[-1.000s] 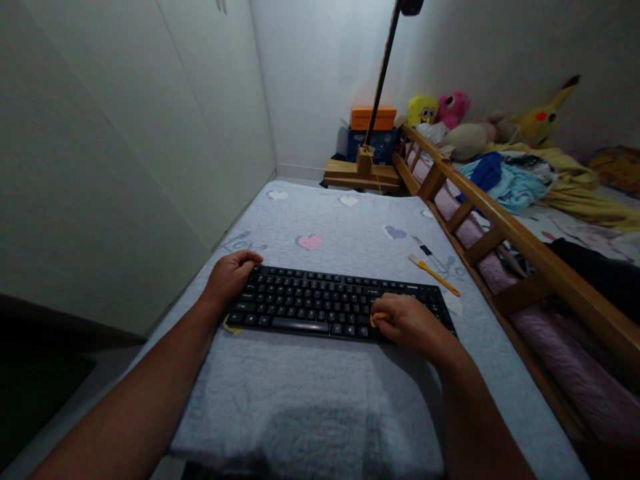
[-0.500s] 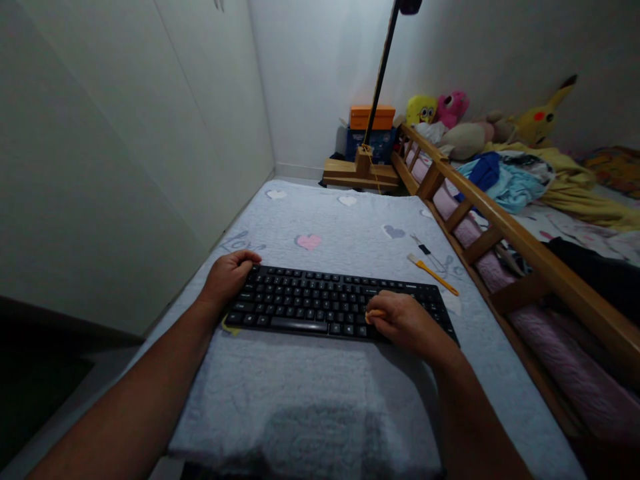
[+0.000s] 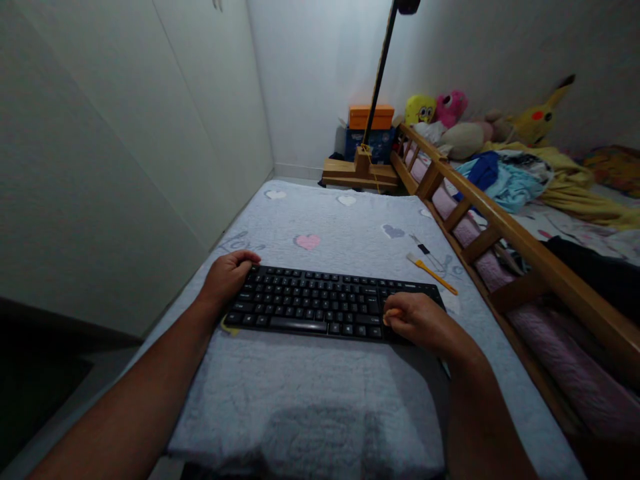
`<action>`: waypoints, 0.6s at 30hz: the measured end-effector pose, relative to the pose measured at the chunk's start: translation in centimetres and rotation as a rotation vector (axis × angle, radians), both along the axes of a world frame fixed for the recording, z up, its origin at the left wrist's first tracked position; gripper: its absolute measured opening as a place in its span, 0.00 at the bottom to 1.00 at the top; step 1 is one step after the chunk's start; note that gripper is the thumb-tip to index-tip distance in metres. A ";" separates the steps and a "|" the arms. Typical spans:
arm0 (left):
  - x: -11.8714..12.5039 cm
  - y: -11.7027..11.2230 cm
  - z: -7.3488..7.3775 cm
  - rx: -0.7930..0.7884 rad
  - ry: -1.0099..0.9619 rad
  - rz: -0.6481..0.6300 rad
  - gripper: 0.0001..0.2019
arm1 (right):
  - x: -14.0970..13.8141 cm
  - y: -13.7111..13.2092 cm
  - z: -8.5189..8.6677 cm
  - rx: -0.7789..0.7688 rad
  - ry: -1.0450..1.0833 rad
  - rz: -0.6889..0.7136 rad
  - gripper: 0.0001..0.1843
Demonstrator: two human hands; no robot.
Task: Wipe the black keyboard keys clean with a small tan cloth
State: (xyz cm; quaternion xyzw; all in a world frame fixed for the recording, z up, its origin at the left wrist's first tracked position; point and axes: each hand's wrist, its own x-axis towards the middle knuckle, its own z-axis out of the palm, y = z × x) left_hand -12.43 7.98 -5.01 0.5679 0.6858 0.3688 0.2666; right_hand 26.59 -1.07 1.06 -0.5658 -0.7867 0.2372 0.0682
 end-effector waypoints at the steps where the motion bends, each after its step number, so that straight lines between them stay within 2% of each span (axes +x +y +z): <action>1: -0.1 0.0 -0.1 0.004 0.003 -0.004 0.14 | 0.0 0.0 0.0 0.014 0.019 -0.009 0.09; 4: -0.3 0.2 -0.3 0.022 0.011 -0.012 0.14 | -0.4 0.0 -0.2 0.075 0.114 0.009 0.08; 9: -0.3 0.2 -0.4 0.035 0.021 -0.019 0.14 | -2.8 -0.2 -1.1 0.150 0.218 0.093 0.07; 13: -0.3 0.3 -0.4 0.044 0.024 -0.019 0.14 | -4.1 -0.4 -2.0 0.160 0.157 0.119 0.08; 18: -0.4 0.2 -0.4 0.053 0.006 -0.025 0.14 | -3.6 -0.3 -2.0 0.125 0.059 0.122 0.08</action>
